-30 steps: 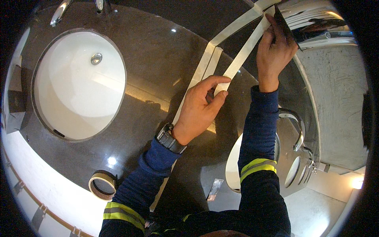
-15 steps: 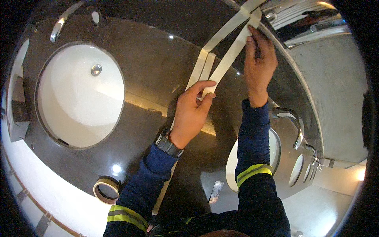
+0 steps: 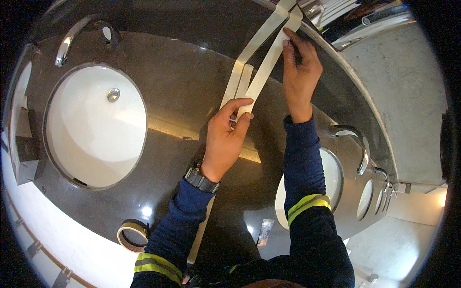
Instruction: The person applies strips of white tape along the edge of a dark countertop in a bathroom. They smooth the tape with their hands, tear off sections, and continue applying additional strips along the same edge.
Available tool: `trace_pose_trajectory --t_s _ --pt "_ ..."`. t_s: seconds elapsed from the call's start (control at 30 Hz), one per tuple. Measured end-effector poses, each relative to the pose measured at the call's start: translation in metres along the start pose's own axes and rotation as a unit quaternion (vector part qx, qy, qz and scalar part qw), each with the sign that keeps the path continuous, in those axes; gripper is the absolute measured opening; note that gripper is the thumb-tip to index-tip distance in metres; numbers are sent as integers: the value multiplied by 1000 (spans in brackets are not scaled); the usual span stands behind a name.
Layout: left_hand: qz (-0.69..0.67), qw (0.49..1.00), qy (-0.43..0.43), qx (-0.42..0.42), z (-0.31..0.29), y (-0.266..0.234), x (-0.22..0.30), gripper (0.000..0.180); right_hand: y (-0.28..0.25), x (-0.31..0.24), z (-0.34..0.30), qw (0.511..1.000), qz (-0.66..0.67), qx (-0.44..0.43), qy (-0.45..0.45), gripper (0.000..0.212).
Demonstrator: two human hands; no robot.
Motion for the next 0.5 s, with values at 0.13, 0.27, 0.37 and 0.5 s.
trace_pose_trajectory --t_s 0.13,0.27,0.37,0.5 --pt "5 1000 9 0 0 1 2 29 1 -1 -2 999 5 37 -21 24" --pt "10 1000 16 11 0 -3 5 29 5 2 -4 999 -21 24 -11 24" --pt "48 999 10 21 0 -5 6 28 8 5 -7 1000 3 22 6 22" --pt "14 1000 3 26 0 -5 5 28 21 21 -31 987 81 -31 138 19"
Point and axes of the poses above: each hand's wrist, its own z-axis towards the middle knuckle, its own y-axis out of the palm, x = y × z, the point moved 8 cm from there along z, towards the middle knuckle, and after that the axes turned 3 degrees about -z, right-handed, at the moved point
